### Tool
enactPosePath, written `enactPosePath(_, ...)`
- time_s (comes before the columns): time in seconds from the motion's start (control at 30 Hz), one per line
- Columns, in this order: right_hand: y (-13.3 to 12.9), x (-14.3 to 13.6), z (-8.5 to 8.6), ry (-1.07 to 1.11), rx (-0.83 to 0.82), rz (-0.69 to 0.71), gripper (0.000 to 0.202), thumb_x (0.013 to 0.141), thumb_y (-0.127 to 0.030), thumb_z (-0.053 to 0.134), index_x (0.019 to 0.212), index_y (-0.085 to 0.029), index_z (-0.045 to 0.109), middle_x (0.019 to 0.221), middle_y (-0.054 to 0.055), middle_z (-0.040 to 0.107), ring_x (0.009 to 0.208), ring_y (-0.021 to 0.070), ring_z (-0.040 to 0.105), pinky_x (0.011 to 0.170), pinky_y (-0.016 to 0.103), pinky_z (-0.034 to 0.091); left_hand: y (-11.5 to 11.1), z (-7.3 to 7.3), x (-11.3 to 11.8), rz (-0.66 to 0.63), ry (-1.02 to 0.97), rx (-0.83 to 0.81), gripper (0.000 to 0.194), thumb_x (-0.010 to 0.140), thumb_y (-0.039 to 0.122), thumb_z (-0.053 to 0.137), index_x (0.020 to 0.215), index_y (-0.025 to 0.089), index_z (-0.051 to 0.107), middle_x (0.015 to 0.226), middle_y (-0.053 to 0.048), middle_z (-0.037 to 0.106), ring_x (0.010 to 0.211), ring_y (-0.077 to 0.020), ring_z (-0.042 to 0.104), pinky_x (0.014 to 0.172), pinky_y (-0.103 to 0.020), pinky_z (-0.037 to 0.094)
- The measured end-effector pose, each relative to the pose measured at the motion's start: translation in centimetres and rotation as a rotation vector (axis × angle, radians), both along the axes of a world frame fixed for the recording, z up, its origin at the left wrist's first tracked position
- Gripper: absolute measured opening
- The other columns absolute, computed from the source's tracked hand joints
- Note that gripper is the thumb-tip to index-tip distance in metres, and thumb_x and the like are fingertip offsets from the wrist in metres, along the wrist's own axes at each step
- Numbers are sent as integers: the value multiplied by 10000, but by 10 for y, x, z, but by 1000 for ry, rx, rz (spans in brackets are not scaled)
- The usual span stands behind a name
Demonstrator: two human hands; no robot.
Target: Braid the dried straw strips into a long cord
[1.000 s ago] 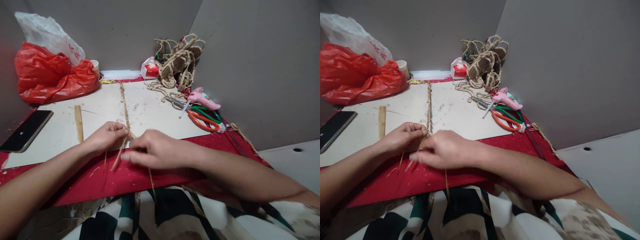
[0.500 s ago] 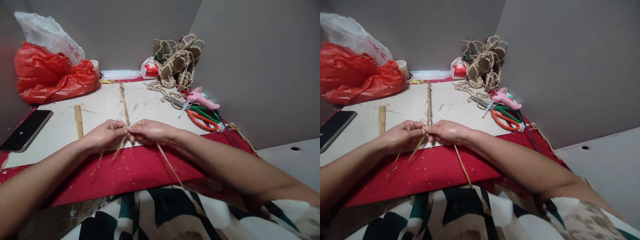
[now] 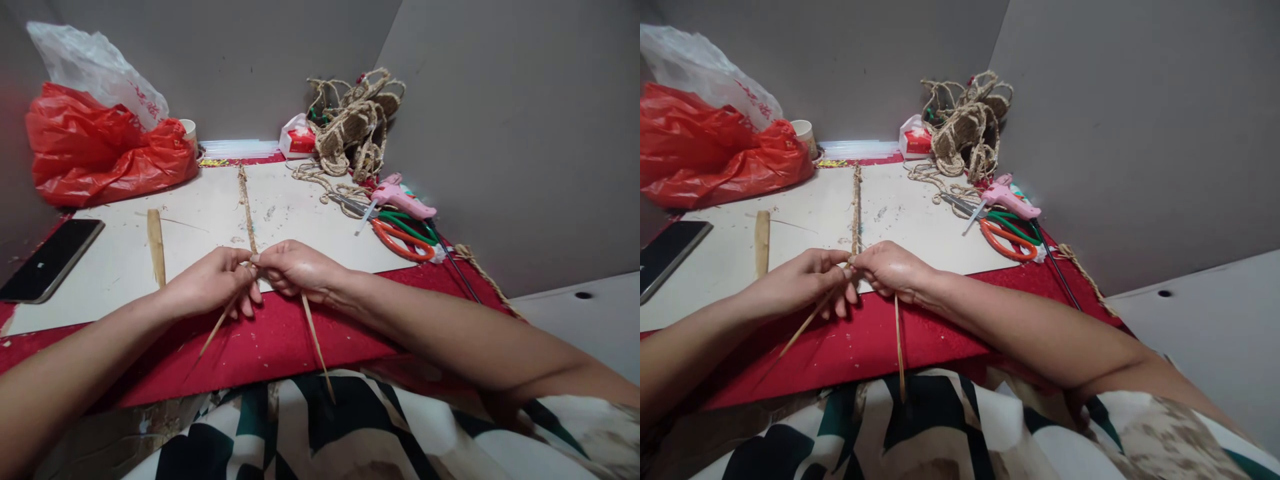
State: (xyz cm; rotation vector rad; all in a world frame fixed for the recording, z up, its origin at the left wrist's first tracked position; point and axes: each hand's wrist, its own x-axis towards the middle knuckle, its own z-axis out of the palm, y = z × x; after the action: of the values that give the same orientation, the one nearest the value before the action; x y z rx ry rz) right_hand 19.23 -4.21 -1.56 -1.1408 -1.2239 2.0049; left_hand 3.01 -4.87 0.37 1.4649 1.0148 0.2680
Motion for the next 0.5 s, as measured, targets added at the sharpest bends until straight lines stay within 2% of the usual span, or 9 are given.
enactPosePath(0.07,-1,-1,0,-8,5,9,388,855,-181,452,475,-160,376,329,-84,289,281,20,171,292,168,122,-5,-6,4,44,1,46,213,874,308,421,990,146,496,718,-50,630,528,-142,620,422,-217,457)
enactPosePath(0.17,-2,-2,0,-32,68,57,321,839,-189,467,525,-127,486,352,-49,411,276,20,217,289,177,123,-11,-13,9,92,26,155,185,864,245,412,991,140,496,698,-38,624,514,-130,608,442,-224,467)
enactPosePath(0.27,-2,-3,-2,-62,94,52,249,811,-163,481,571,-114,526,393,-18,502,276,23,264,290,177,126,-14,-10,11,102,40,192,222,835,252,470,1025,140,497,692,-37,641,542,-135,616,463,-224,474)
enactPosePath(0.37,-2,-2,-3,-40,49,6,247,779,-129,499,534,-139,467,342,-66,397,274,20,227,294,169,122,-7,0,6,55,64,92,297,809,307,521,1060,150,508,666,-34,655,545,-150,624,448,-224,468)
enactPosePath(0.43,-1,-1,-2,6,24,-5,278,767,-117,511,508,-153,416,338,-89,326,281,18,202,298,165,119,1,7,0,28,86,8,272,815,341,506,999,146,547,617,-33,645,501,-147,610,430,-223,456)
enactPosePath(0.5,-1,0,-1,37,7,5,253,775,-121,513,533,-148,447,351,-97,299,291,20,183,301,163,114,10,11,-6,16,94,-26,242,820,353,493,898,140,575,566,-30,625,453,-129,581,430,-218,448)
